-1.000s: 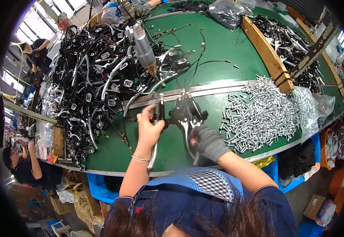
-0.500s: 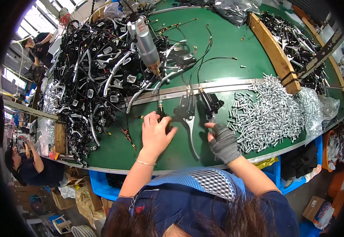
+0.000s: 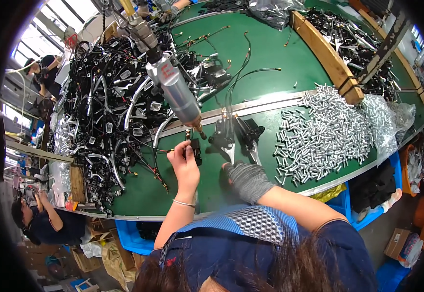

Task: The worker is assembling small plastic components on a production line using a pneumatic screwdriver.

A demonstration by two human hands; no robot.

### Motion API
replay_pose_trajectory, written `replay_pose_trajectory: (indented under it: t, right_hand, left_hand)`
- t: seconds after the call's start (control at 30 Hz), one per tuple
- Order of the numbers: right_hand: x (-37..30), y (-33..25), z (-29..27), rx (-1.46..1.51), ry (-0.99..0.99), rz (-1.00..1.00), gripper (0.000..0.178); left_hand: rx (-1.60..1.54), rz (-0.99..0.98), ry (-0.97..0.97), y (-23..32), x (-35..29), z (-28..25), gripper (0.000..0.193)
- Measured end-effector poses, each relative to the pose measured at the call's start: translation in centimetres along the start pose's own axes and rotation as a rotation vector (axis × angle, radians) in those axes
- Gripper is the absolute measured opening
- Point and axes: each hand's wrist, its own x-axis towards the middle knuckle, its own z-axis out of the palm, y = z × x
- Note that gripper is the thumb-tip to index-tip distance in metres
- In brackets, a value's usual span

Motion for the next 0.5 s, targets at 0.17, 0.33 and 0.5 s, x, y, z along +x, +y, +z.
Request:
replay_pose_trajectory:
  t: [0.17, 0.33, 0.5]
  right_hand:
    - [-0.7, 0.8, 1.4, 0.557, 0.017, -0.067, 0.033]
    - [-1.8, 0.7, 1.5, 0.863, -0.007, -0.180, 0.030]
    - [-3.1, 2.5, -1.4, 0.306, 0.251, -0.097, 0.032]
  left_hand:
    - [0.107, 0.172, 0.093, 0.4, 0.1, 0.4, 0.018]
    - [0.284, 0.471, -0.196, 4.9, 0.4, 1.0, 0.026]
    - [0.520, 0.596, -0.232, 2.8, 0.0, 1.6, 0.035]
